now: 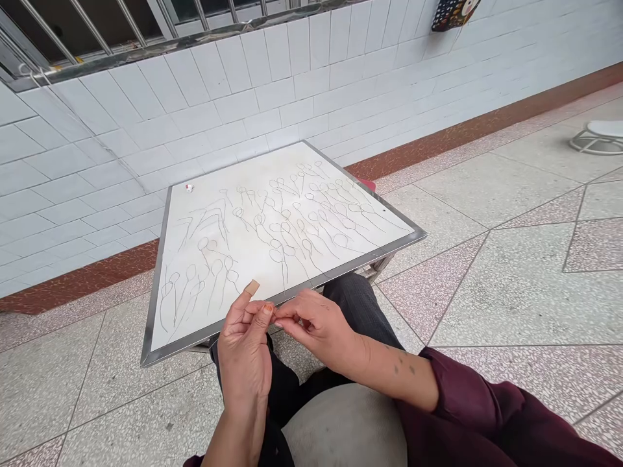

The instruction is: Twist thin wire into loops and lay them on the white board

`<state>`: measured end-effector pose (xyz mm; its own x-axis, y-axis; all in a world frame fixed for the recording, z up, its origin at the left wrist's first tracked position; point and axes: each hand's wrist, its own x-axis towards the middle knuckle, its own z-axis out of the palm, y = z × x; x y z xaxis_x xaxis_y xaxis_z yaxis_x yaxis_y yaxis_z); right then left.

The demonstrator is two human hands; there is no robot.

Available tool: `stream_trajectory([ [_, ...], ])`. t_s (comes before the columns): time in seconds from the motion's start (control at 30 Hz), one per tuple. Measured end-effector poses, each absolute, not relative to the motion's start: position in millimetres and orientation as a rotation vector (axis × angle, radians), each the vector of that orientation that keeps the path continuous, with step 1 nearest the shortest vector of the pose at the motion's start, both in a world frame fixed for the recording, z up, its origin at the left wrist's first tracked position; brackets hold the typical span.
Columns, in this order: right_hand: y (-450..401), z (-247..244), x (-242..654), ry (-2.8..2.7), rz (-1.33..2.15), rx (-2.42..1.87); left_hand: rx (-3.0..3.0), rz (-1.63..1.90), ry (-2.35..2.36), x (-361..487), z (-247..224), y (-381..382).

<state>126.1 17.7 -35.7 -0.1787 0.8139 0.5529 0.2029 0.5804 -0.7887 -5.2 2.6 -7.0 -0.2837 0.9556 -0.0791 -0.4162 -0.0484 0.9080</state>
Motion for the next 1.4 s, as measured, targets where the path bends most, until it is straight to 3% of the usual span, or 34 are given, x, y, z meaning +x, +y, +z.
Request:
stream_trajectory([
  [0.2, 22, -31, 127, -1.384, 1.538, -0.75, 0.65, 1.604, 1.068, -6, -10, 4],
  [0.3, 25, -31, 126, -1.241, 1.739, -0.706, 0.664, 1.601, 1.067, -7, -12, 5],
  [0.6, 21, -38, 122, -1.314, 1.539, -0.817, 0.586, 1.687, 1.093, -3, -13, 6],
  [0.83, 26, -42, 120, -1.257, 1.777, -0.804, 0.559, 1.7, 1.084, -1, -15, 8],
  [1.4, 18, -47, 121, -1.362, 1.776, -0.745, 0.567, 1.861, 1.102, -16, -5, 11],
])
